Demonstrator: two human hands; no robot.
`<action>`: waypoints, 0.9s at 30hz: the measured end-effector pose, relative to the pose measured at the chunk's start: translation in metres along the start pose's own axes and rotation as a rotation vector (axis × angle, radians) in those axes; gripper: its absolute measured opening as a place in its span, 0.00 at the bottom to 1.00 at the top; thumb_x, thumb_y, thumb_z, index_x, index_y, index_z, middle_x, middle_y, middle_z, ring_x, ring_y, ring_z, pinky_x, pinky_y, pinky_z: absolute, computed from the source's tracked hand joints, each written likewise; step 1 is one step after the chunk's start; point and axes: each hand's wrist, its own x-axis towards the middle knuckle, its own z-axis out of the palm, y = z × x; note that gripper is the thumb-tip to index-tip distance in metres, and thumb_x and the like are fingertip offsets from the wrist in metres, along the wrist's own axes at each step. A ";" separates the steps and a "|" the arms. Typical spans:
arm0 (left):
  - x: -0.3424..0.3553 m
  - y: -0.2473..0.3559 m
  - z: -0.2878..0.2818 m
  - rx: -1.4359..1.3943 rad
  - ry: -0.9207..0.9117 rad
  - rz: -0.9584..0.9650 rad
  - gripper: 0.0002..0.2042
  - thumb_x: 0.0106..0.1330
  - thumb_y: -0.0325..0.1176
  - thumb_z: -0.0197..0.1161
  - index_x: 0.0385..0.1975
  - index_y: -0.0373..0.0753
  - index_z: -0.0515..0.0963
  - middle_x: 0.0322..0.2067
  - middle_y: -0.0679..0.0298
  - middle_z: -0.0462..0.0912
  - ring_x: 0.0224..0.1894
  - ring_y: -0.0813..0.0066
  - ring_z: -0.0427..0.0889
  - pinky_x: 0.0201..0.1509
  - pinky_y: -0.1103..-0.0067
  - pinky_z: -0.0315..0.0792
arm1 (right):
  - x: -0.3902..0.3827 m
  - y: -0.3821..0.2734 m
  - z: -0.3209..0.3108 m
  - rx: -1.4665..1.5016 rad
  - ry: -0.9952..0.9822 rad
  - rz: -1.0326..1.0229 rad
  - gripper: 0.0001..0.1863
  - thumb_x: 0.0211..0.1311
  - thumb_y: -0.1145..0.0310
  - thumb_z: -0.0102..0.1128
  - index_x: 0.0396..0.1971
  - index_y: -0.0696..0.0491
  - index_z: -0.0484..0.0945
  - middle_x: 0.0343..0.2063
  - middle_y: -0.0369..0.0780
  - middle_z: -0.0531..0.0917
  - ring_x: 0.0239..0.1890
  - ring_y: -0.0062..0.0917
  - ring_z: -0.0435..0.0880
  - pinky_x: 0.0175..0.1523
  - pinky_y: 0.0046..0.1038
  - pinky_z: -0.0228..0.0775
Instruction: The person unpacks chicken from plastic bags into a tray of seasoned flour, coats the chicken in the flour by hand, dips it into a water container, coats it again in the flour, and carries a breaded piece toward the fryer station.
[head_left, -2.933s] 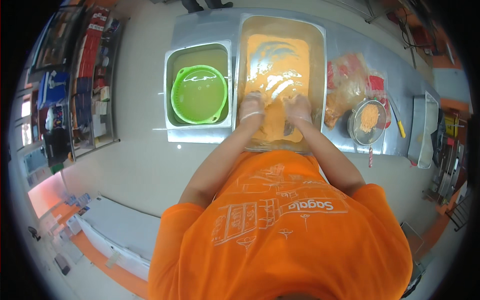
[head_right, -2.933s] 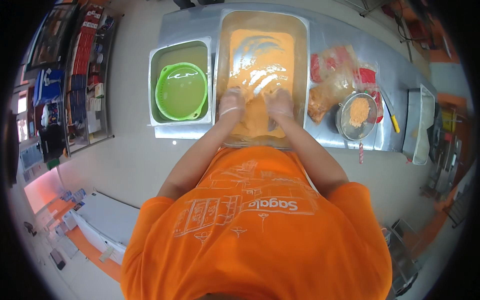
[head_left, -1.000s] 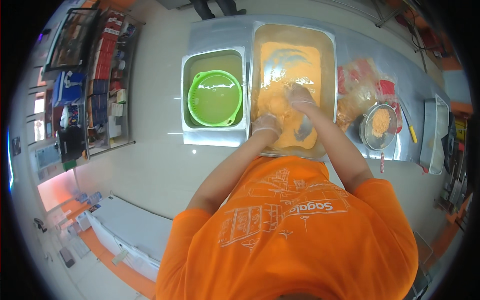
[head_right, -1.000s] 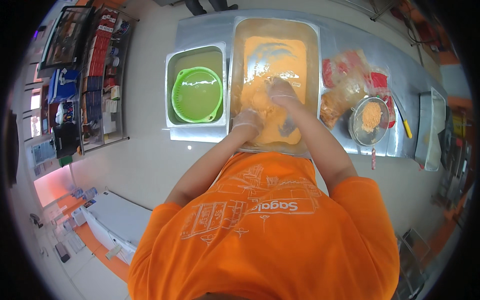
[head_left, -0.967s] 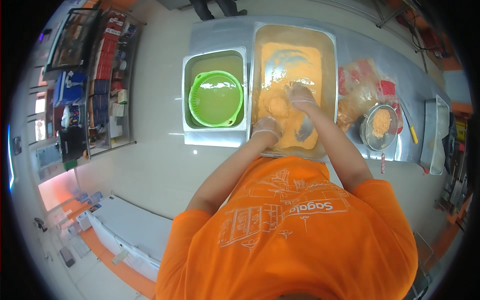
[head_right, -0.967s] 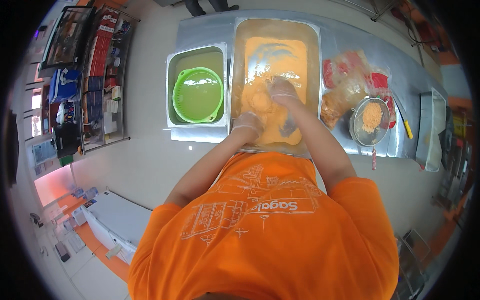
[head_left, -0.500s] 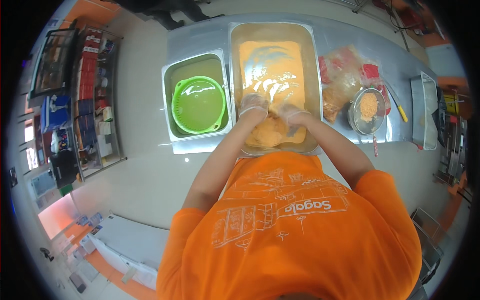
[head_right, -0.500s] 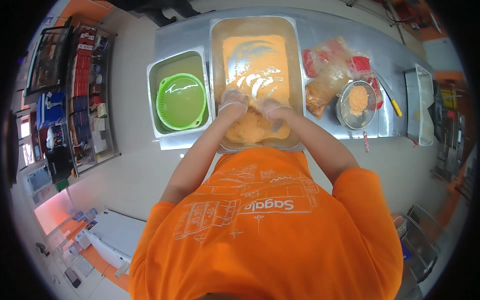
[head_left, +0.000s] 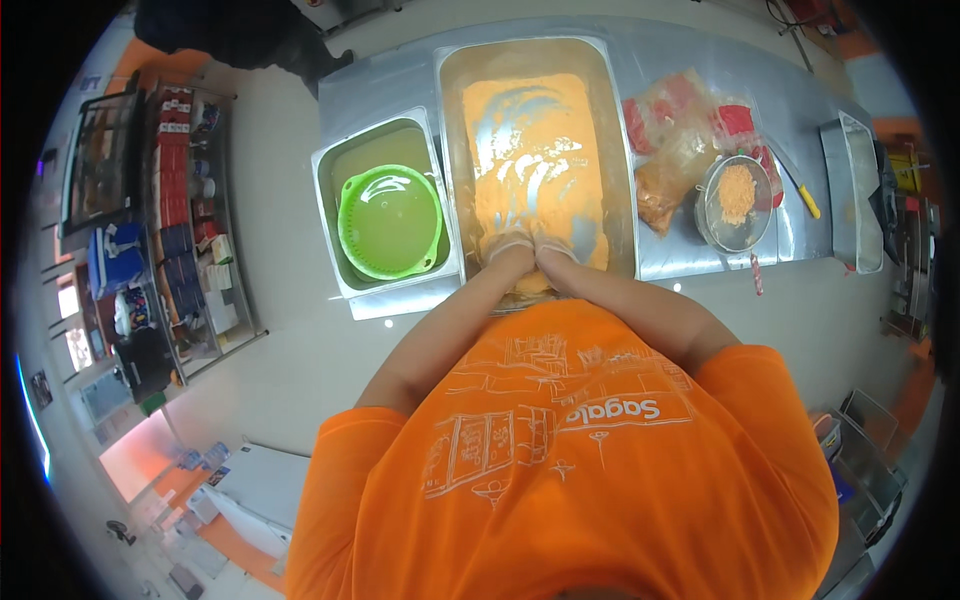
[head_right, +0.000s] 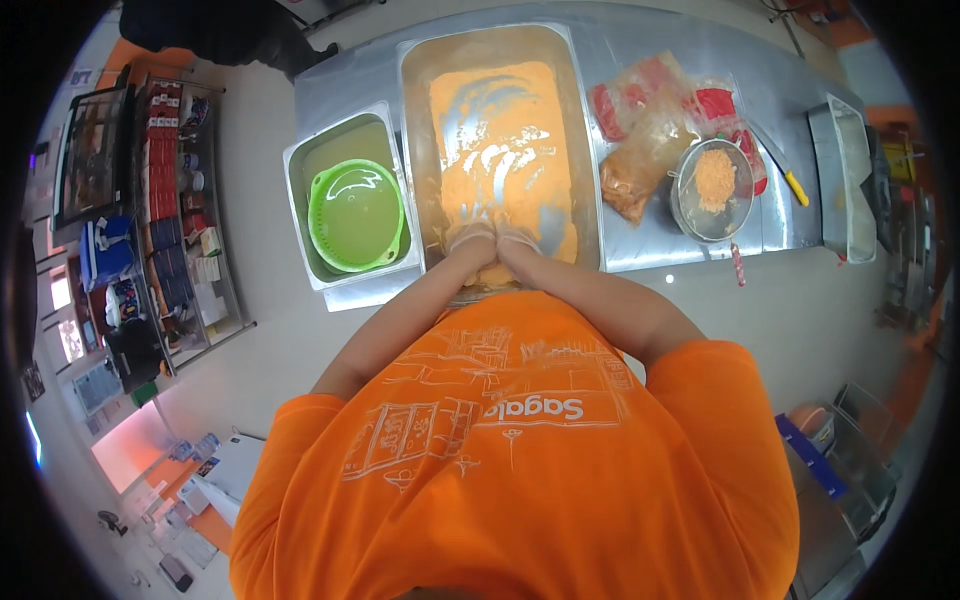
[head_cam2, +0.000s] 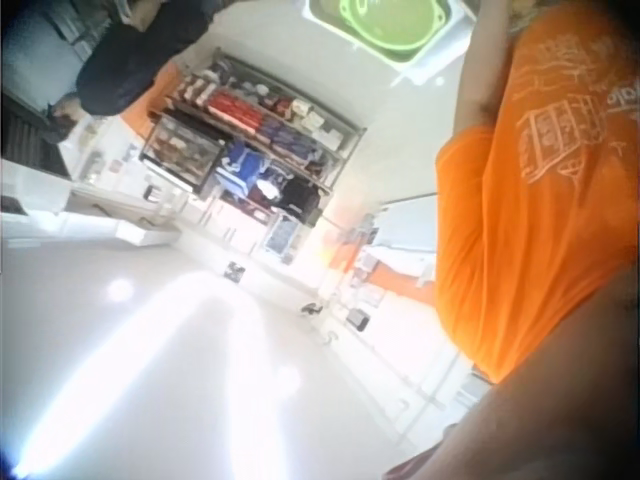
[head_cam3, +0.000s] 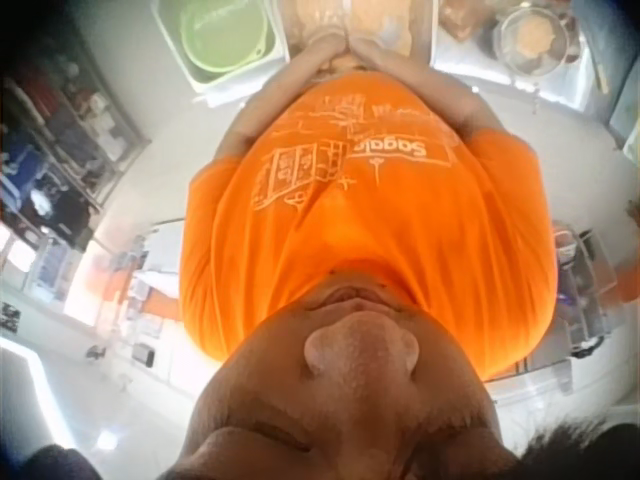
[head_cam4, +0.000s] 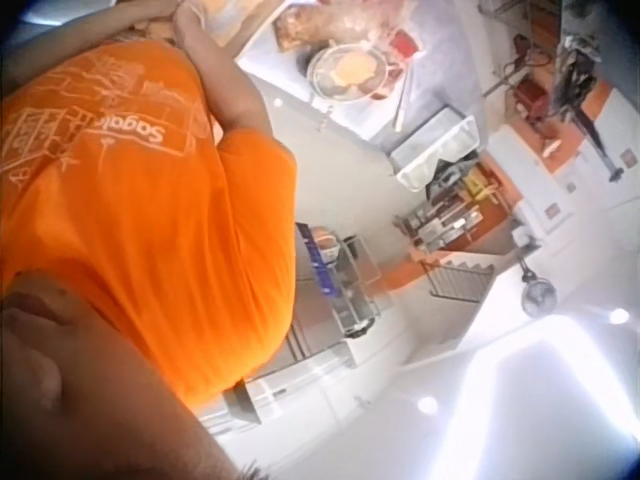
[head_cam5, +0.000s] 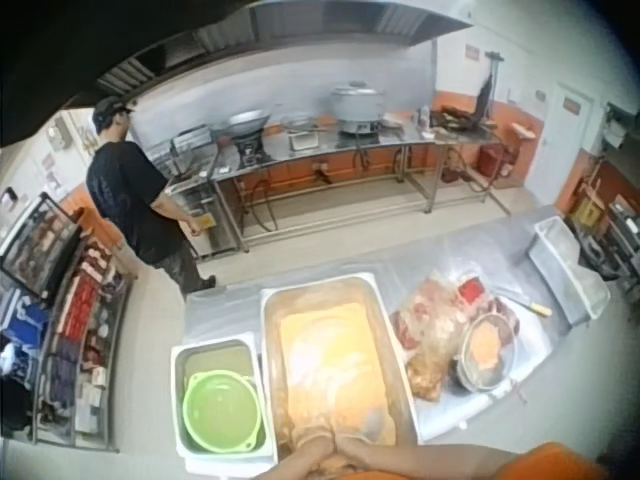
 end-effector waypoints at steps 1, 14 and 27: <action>-0.001 -0.001 -0.002 0.030 0.001 0.051 0.19 0.65 0.34 0.56 0.56 0.40 0.78 0.55 0.51 0.81 0.57 0.53 0.79 0.58 0.64 0.73 | 0.001 -0.006 0.004 0.101 0.022 0.250 0.20 0.69 0.62 0.44 0.44 0.63 0.79 0.43 0.52 0.82 0.44 0.31 0.80 0.50 0.35 0.72; 0.052 -0.027 0.019 -0.152 0.415 0.263 0.19 0.70 0.37 0.54 0.55 0.33 0.73 0.50 0.46 0.80 0.53 0.50 0.79 0.62 0.66 0.69 | 0.003 -0.104 -0.070 -0.682 0.061 0.192 0.18 0.71 0.65 0.43 0.44 0.59 0.80 0.40 0.55 0.83 0.48 0.50 0.81 0.55 0.43 0.72; -0.043 -0.009 -0.023 0.184 0.356 0.349 0.10 0.62 0.27 0.56 0.40 0.37 0.82 0.40 0.51 0.85 0.46 0.54 0.85 0.49 0.65 0.79 | 0.054 -0.119 -0.103 -0.826 0.162 -0.221 0.21 0.71 0.61 0.44 0.47 0.63 0.78 0.49 0.57 0.80 0.54 0.49 0.79 0.57 0.44 0.70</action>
